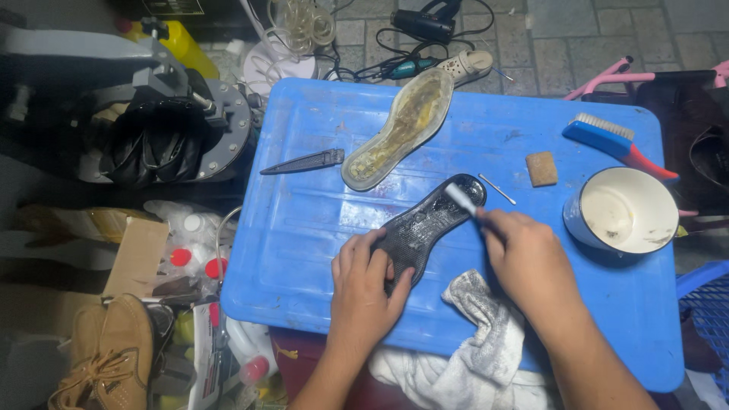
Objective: The person cleans two black shoe insoles on a blue work surface. They repeatedly apply a white substance from a small container using a toothbrush, scrub the insoles, and wipe them with a cloth. The person handles the insoles one at a time, flipping them over and repeating the cleaning cycle.
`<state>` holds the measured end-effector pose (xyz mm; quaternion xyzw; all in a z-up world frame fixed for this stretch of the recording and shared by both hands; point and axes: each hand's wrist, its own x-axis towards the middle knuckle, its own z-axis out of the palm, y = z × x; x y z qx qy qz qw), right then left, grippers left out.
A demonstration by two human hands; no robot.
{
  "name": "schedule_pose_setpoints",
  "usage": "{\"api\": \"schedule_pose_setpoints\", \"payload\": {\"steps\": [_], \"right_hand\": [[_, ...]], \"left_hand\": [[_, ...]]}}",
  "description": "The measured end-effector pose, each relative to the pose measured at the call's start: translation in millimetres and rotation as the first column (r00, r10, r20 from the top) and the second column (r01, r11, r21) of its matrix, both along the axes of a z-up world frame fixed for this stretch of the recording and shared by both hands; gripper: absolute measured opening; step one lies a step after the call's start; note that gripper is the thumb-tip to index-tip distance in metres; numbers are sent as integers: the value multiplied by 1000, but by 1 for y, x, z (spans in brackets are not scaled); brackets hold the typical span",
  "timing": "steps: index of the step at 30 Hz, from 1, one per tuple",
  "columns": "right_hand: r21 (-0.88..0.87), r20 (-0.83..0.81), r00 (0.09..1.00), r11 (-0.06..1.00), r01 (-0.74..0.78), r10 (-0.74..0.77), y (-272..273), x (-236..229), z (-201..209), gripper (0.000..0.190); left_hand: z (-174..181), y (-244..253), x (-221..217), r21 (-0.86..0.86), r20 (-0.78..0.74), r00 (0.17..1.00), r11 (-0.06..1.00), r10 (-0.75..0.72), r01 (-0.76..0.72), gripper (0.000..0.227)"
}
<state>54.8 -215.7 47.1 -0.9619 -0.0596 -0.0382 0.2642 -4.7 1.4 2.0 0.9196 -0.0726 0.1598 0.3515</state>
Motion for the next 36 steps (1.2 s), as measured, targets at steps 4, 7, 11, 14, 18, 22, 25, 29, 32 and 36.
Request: {"api": "schedule_pose_setpoints", "payload": {"steps": [4, 7, 11, 14, 18, 22, 25, 29, 32, 36], "right_hand": [[90, 41, 992, 988, -125, 122, 21, -13, -12, 27], [57, -68, 989, 990, -130, 134, 26, -19, -11, 24], [-71, -22, 1000, 998, -3, 1, 22, -8, -10, 25], [59, 7, 985, 983, -175, 175, 34, -20, -16, 23], [-5, -48, 998, 1000, -27, 27, 29, -16, -14, 23], [90, 69, 975, 972, -219, 213, 42, -21, -20, 26], [59, -35, 992, 991, -118, 120, 35, -21, -18, 25], [7, 6, 998, 998, -58, 58, 22, -13, -14, 22], [113, -17, 984, 978, -176, 179, 23, -32, -17, 22], [36, -55, 998, 999, -5, 7, 8, -27, -17, 15]], "left_hand": [[4, 3, 2, -17, -7, 999, 999, -32, 32, 37], [7, 5, 1, -37, -27, 999, 999, -39, 38, 42], [7, 5, 0, -37, -67, 997, 999, -30, 28, 46], [5, 4, 3, -32, -59, 998, 999, -15, 13, 50], [-1, 5, 0, -45, -88, 996, 999, -6, 2, 61], [-2, 3, 2, -74, -40, 999, 997, 14, -17, 68], [-3, 4, 1, -61, -33, 999, 998, 9, -11, 68], [-3, 3, 0, -56, -61, 998, 998, 7, -11, 67], [-2, 3, 1, -59, -51, 999, 998, 0, -3, 67], [-3, 4, 0, -41, -57, 998, 999, 0, -2, 64]]}}
